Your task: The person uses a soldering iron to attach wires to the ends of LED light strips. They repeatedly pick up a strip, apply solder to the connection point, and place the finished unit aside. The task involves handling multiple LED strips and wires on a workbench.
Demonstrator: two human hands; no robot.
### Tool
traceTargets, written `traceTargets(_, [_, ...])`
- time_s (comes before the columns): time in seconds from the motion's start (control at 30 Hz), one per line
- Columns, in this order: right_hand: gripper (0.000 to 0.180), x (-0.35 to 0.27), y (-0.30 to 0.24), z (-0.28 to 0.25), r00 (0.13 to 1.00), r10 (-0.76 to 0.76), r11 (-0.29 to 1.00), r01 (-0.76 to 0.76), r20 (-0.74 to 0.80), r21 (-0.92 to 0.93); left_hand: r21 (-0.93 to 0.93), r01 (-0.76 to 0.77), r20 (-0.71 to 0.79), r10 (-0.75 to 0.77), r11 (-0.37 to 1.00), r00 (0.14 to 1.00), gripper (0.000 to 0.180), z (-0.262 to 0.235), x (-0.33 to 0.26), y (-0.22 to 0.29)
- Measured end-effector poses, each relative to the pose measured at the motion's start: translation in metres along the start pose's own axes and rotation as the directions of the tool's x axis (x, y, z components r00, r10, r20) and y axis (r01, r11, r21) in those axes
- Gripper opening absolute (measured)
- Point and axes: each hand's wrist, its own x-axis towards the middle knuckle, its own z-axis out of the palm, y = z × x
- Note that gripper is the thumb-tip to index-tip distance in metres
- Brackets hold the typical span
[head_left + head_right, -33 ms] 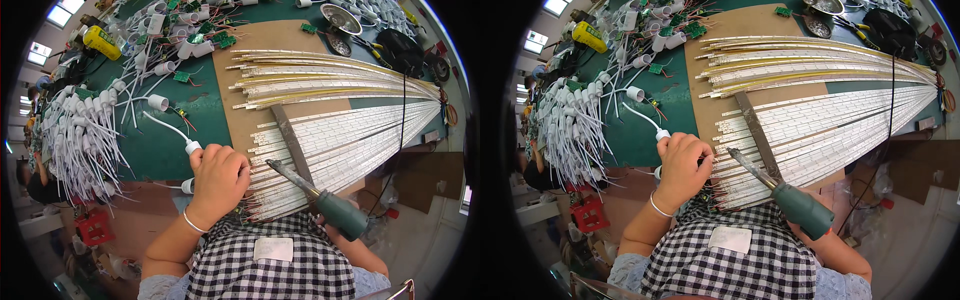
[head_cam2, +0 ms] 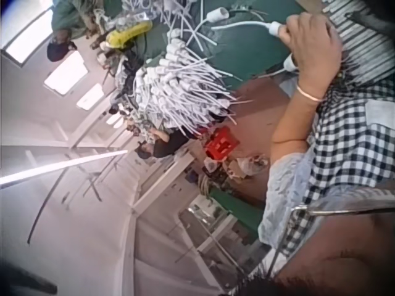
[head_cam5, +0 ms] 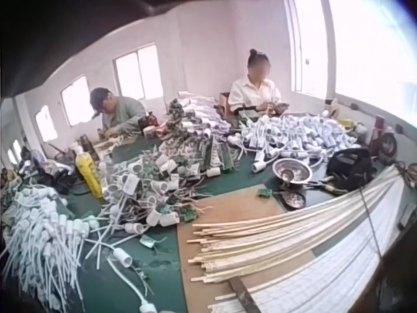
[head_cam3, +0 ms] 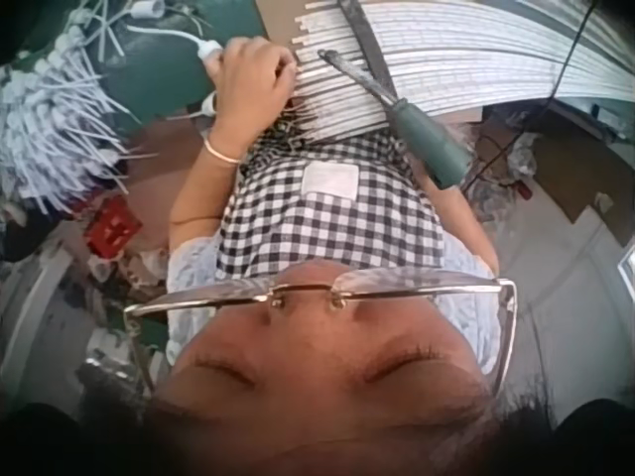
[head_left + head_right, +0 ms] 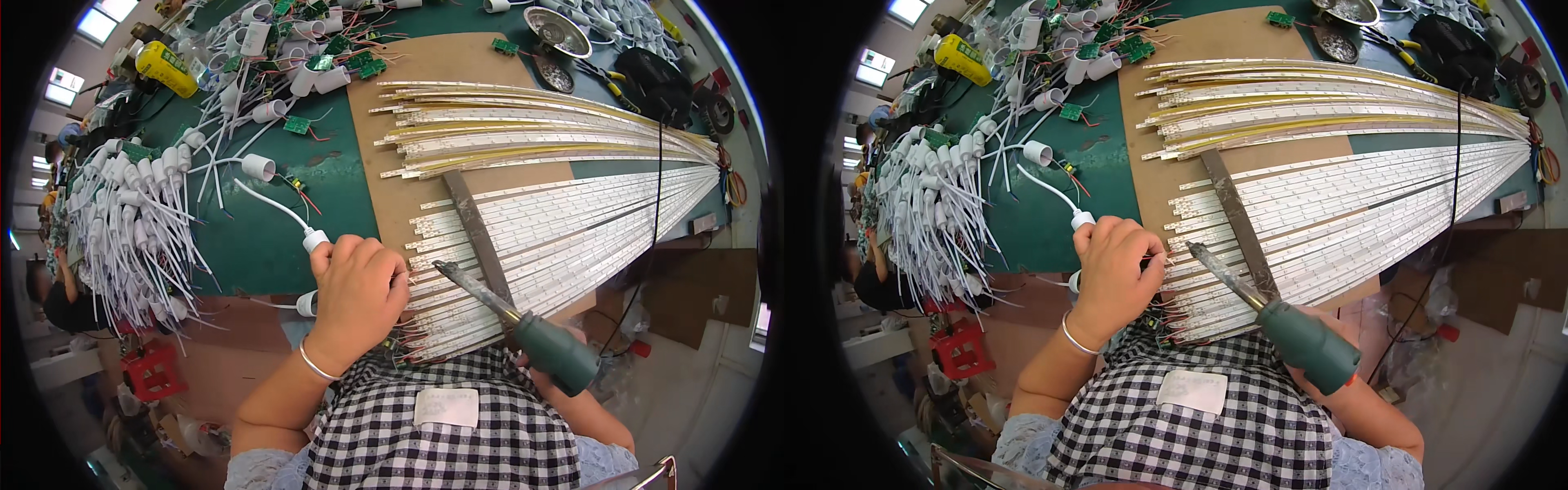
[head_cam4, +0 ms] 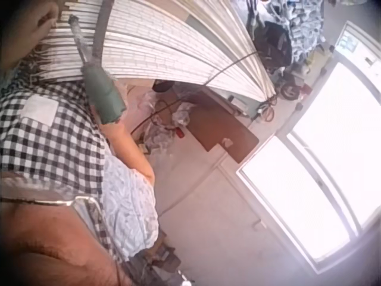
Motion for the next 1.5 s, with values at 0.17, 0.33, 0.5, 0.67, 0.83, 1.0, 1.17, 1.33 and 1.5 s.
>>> traceTargets(0.17, [0.043, -0.010, 0.011, -0.003, 0.991, 0.057, 0.977, -0.080, 0.119, 0.199, 0.000, -0.014, -0.007, 0.014, 1.000, 1.000, 0.009, 0.000, 0.000, -0.004])
traceTargets(0.33, [0.055, -0.007, -0.001, -0.007, 0.982, 0.091, 0.970, -0.049, 0.167, -0.240, -0.012, -0.014, -0.015, 0.014, 1.000, 1.000, 0.009, -0.001, 0.002, -0.003])
traceTargets(0.5, [0.052, 0.002, -0.010, -0.007, 0.973, -0.083, 0.886, 0.172, 0.217, -0.432, -0.004, -0.012, -0.031, 0.012, 1.000, 0.999, 0.009, -0.001, 0.002, -0.002])
traceTargets(0.67, [0.051, 0.007, -0.016, -0.006, 0.950, -0.170, 0.803, 0.287, 0.260, -0.523, -0.016, -0.009, -0.039, 0.008, 1.000, 0.999, 0.009, -0.001, 0.002, -0.003])
traceTargets(0.83, [0.051, 0.003, -0.014, -0.006, 0.962, -0.060, 0.863, 0.184, 0.267, -0.471, -0.015, -0.010, -0.041, 0.009, 1.000, 0.999, 0.009, 0.000, 0.002, -0.003])
traceTargets(1.0, [0.051, 0.008, -0.019, -0.008, 0.946, -0.069, 0.817, 0.236, 0.317, -0.526, -0.013, -0.012, -0.049, 0.012, 1.000, 0.999, 0.010, 0.002, 0.001, -0.004])
traceTargets(1.17, [0.051, 0.011, -0.022, -0.006, 0.946, -0.114, 0.814, 0.264, 0.304, -0.517, -0.007, -0.015, -0.054, 0.015, 1.000, 0.998, 0.010, 0.002, 0.001, -0.004])
traceTargets(1.33, [0.048, 0.003, -0.007, -0.012, 0.973, -0.076, 0.908, 0.157, 0.217, -0.389, 0.002, -0.015, -0.055, 0.015, 1.000, 0.998, 0.009, 0.004, 0.001, -0.004])
traceTargets(1.5, [0.041, 0.001, -0.020, -0.020, 0.991, 0.029, 0.913, 0.028, 0.131, -0.407, 0.004, 0.001, -0.035, -0.001, 1.000, 0.999, 0.008, 0.002, 0.001, -0.003])
